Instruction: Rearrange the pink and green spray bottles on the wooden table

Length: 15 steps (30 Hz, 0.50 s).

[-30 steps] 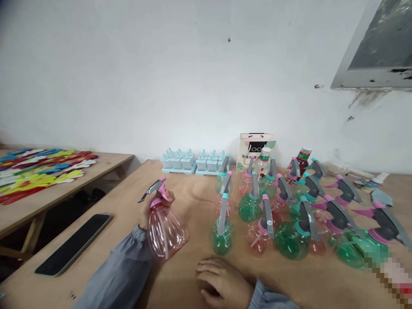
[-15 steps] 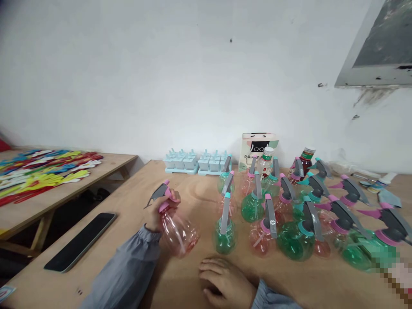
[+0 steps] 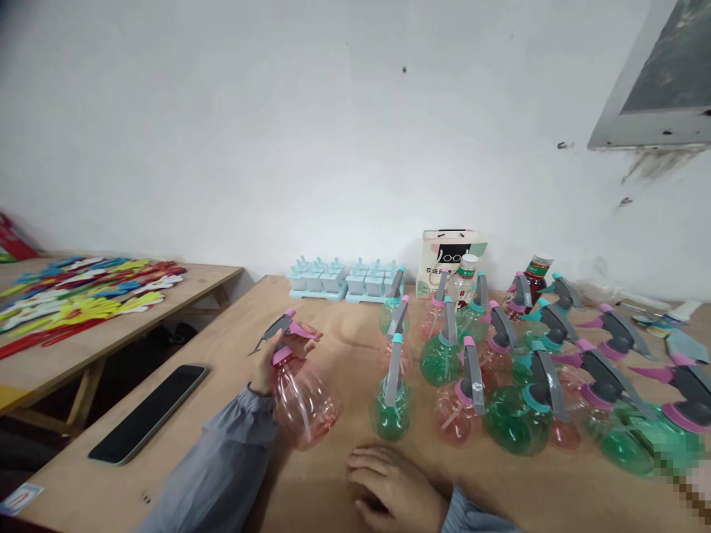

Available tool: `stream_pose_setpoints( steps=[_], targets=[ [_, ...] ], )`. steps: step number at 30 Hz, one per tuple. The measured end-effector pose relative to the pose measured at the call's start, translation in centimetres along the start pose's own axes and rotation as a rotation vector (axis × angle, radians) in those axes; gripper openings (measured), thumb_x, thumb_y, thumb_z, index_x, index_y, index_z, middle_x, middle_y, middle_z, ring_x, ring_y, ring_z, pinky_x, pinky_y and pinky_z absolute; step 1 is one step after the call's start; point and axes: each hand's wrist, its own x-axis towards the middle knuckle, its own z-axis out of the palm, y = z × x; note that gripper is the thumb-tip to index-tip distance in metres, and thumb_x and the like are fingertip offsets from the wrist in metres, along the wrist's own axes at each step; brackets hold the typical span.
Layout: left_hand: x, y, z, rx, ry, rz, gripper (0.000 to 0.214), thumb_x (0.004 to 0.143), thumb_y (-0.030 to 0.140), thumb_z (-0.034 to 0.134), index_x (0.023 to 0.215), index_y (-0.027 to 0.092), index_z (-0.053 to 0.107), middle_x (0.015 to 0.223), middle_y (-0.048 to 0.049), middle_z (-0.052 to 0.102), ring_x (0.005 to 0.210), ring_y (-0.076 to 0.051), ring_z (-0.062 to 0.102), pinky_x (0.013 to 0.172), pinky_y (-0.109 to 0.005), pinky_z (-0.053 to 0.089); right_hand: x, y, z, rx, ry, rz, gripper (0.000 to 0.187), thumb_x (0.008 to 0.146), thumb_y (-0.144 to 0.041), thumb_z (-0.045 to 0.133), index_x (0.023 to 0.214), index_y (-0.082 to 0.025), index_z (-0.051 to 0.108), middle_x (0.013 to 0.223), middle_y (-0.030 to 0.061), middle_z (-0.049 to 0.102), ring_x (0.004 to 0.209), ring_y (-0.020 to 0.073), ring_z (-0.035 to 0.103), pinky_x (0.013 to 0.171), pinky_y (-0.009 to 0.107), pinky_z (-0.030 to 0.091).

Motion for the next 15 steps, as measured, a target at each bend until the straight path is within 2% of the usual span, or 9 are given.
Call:
stream_pose_setpoints(
  steps=[2,6,8,11,13,15],
  targets=[
    [-0.1,0.0,0.1,0.034,-0.022,-0.037,0.042,0.074,0.06,0.061,0.08,0.019,0.066,0.081,-0.0068,0.066,0.087,-0.024,0.064,0.076,-0.035,0.051,0.0,0.0,0.0,-0.007,0.008,-0.004,0.038,0.085,-0.021,0.058,0.122,-0.016,0.065,0.131,0.012,0.065,0.13,0.0225,0.054,0.113,0.039,0.04],
    [-0.2,0.8,-0.1,0.115,0.175,0.12,0.035,0.078,0.054,0.061,0.065,0.021,0.06,0.068,-0.003,0.062,0.078,-0.021,0.064,0.076,-0.034,0.051,0.0,0.2,0.1,-0.011,0.007,-0.018,0.039,0.085,-0.021,0.058,0.123,-0.017,0.064,0.132,0.012,0.065,0.13,0.0228,0.055,0.113,0.039,0.041],
    [-0.3,2.0,-0.5,0.276,0.13,0.174,0.032,0.078,0.051,0.065,0.065,0.022,0.063,0.072,-0.0042,0.066,0.086,-0.023,0.065,0.086,-0.036,0.052,0.0,0.3,0.1,-0.025,-0.008,-0.023,0.04,0.085,-0.021,0.058,0.124,-0.017,0.064,0.133,0.0122,0.065,0.13,0.0234,0.055,0.113,0.04,0.041],
    [-0.5,4.1,-1.8,0.507,0.03,0.158,0.028,0.07,0.044,0.078,0.085,0.021,0.071,0.1,-0.0078,0.073,0.1,-0.027,0.066,0.097,-0.04,0.05,0.2,0.3,0.0,-0.046,-0.027,-0.023,0.04,0.086,-0.021,0.057,0.125,-0.017,0.064,0.133,0.0122,0.065,0.13,0.0235,0.055,0.112,0.04,0.042],
    [-0.7,4.9,-2.7,0.558,0.067,0.1,0.041,0.064,0.04,0.083,0.099,0.022,0.071,0.113,-0.0094,0.071,0.096,-0.029,0.068,0.091,-0.042,0.053,0.3,0.2,-0.2,-0.045,-0.043,-0.023,0.038,0.087,-0.024,0.057,0.124,-0.015,0.064,0.132,0.0126,0.065,0.13,0.0237,0.055,0.113,0.039,0.042],
    [-0.9,4.9,-3.6,0.549,0.112,0.053,0.046,0.062,0.038,0.085,0.103,0.022,0.072,0.113,-0.0105,0.072,0.092,-0.03,0.069,0.083,-0.042,0.056,0.3,0.2,-0.4,-0.046,-0.064,-0.023,0.037,0.089,-0.025,0.057,0.124,-0.014,0.065,0.132,0.013,0.065,0.13,0.0241,0.055,0.113,0.039,0.042]
  ],
)
